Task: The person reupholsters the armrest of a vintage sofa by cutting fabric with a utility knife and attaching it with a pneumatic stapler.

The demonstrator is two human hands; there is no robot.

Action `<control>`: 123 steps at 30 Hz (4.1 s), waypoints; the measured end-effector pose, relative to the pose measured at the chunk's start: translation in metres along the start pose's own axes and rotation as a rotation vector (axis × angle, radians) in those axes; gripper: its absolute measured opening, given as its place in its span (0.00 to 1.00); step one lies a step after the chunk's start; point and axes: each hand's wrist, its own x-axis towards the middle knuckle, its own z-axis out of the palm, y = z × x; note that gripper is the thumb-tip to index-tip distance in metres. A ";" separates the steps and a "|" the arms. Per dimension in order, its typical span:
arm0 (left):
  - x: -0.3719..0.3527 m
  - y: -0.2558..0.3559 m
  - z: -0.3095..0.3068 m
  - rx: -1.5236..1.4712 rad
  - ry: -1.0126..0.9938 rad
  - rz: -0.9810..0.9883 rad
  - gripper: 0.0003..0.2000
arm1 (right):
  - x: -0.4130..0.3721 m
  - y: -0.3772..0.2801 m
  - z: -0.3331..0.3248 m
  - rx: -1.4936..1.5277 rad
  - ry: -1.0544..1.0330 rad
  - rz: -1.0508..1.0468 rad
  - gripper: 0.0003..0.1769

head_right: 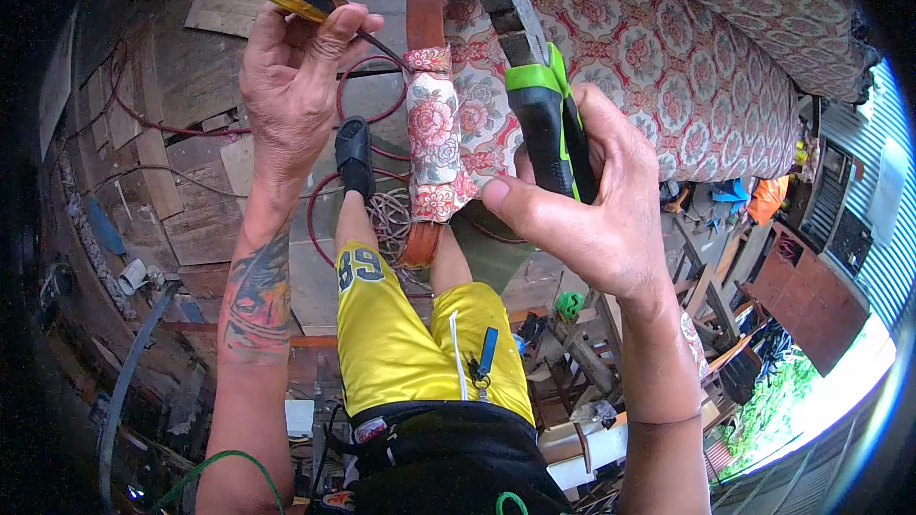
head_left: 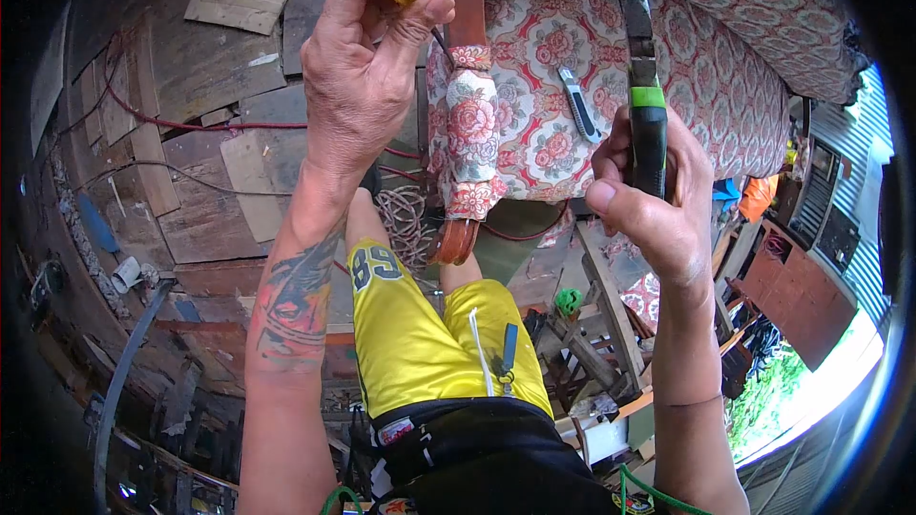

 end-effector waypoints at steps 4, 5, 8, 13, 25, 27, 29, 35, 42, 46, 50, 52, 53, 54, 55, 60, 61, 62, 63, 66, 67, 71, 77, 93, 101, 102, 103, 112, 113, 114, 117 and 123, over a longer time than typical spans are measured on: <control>0.001 -0.001 -0.001 0.010 0.001 -0.008 0.16 | 0.001 0.001 0.001 0.033 0.005 0.000 0.22; 0.001 -0.001 -0.001 0.004 0.000 0.002 0.16 | 0.001 0.002 0.001 0.039 0.005 -0.008 0.22; 0.000 0.004 0.002 -0.095 0.019 -0.034 0.16 | 0.001 0.002 0.001 0.015 0.014 -0.006 0.22; 0.001 0.002 0.004 -0.225 0.048 -0.094 0.15 | 0.003 0.002 0.001 -0.018 0.015 -0.005 0.22; 0.001 0.004 0.001 0.062 -0.019 -0.021 0.16 | 0.008 -0.011 0.001 -0.056 0.013 -0.057 0.20; 0.003 0.005 0.000 0.018 -0.006 -0.024 0.16 | 0.009 -0.012 0.001 -0.059 0.019 -0.069 0.20; 0.004 0.004 0.000 0.055 -0.013 -0.006 0.16 | 0.009 -0.013 0.002 -0.061 0.019 -0.067 0.21; 0.008 -0.001 0.006 0.060 0.018 0.046 0.17 | 0.009 -0.010 0.000 -0.064 0.016 -0.070 0.21; 0.006 0.004 0.007 -0.101 -0.011 -0.080 0.15 | 0.009 -0.009 -0.002 -0.039 0.023 -0.063 0.21; 0.006 0.005 0.009 -0.118 0.008 -0.103 0.15 | 0.010 -0.008 -0.002 -0.069 0.029 -0.086 0.21; 0.006 0.004 0.009 -0.093 0.002 -0.082 0.15 | 0.011 -0.009 -0.004 -0.100 0.022 -0.071 0.22; 0.007 0.004 0.009 -0.094 0.011 -0.091 0.15 | 0.011 -0.009 -0.004 -0.102 0.025 -0.074 0.22; 0.008 0.004 0.007 0.032 -0.007 -0.032 0.15 | 0.011 -0.008 -0.004 -0.104 0.029 -0.078 0.22; 0.009 0.003 0.006 0.158 -0.025 0.027 0.14 | 0.012 -0.008 -0.003 -0.103 0.028 -0.079 0.22; 0.010 0.002 0.007 0.159 -0.025 0.028 0.14 | 0.012 -0.007 -0.003 -0.105 0.039 -0.103 0.22; 0.013 0.001 0.014 0.082 -0.071 0.181 0.17 | 0.016 -0.027 -0.004 -0.337 0.085 -0.183 0.24; 0.013 0.002 0.016 0.082 -0.074 0.182 0.17 | 0.019 -0.033 -0.005 -0.465 0.124 -0.358 0.24; 0.013 0.002 0.018 0.016 -0.101 0.193 0.16 | 0.021 -0.040 -0.006 -0.591 0.164 -0.534 0.24; 0.013 0.003 0.019 -0.049 -0.128 0.204 0.16 | 0.024 -0.046 -0.007 -0.604 0.158 -0.614 0.26; 0.014 0.007 0.016 0.043 -0.139 0.250 0.16 | 0.027 -0.064 0.003 -0.701 0.135 -0.652 0.29; 0.015 0.002 0.015 0.054 -0.133 0.325 0.16 | 0.050 -0.120 0.003 -0.788 -0.180 -0.063 0.27; 0.005 0.010 0.019 0.110 -0.173 0.169 0.17 | 0.024 -0.081 0.014 -0.771 0.129 -0.714 0.28; 0.009 0.009 0.011 0.090 -0.121 0.218 0.15 | 0.033 -0.073 0.007 -0.841 0.101 -0.505 0.30; -0.017 -0.011 -0.005 -0.305 0.161 -0.060 0.15 | 0.024 -0.044 -0.009 -0.724 0.278 -0.247 0.25; -0.021 0.000 -0.023 -0.224 0.215 0.005 0.13 | 0.025 0.051 -0.040 -0.318 0.427 0.092 0.20; -0.022 0.002 -0.030 -0.146 0.248 0.010 0.13 | 0.031 0.072 -0.044 -0.236 0.452 0.160 0.20; -0.024 0.005 -0.034 -0.083 0.279 -0.025 0.14 | 0.039 0.100 -0.054 -0.216 0.482 0.212 0.22; -0.064 0.033 -0.024 -0.184 0.368 -0.641 0.19 | 0.123 0.280 -0.132 -1.024 0.815 0.089 0.37; -0.067 0.041 -0.006 -0.183 0.333 -0.707 0.18 | 0.125 0.278 -0.126 -1.240 0.897 -0.072 0.34; -0.074 0.042 0.010 -0.258 0.231 -0.706 0.17 | 0.121 0.265 -0.117 -1.225 0.897 -0.060 0.34; -0.080 0.039 0.083 -0.349 0.016 -0.869 0.13 | 0.081 0.211 -0.084 -0.235 0.414 -0.162 0.25; -0.079 -0.061 0.222 -0.038 -0.065 -0.783 0.13 | 0.038 0.217 -0.057 0.066 0.156 -0.132 0.23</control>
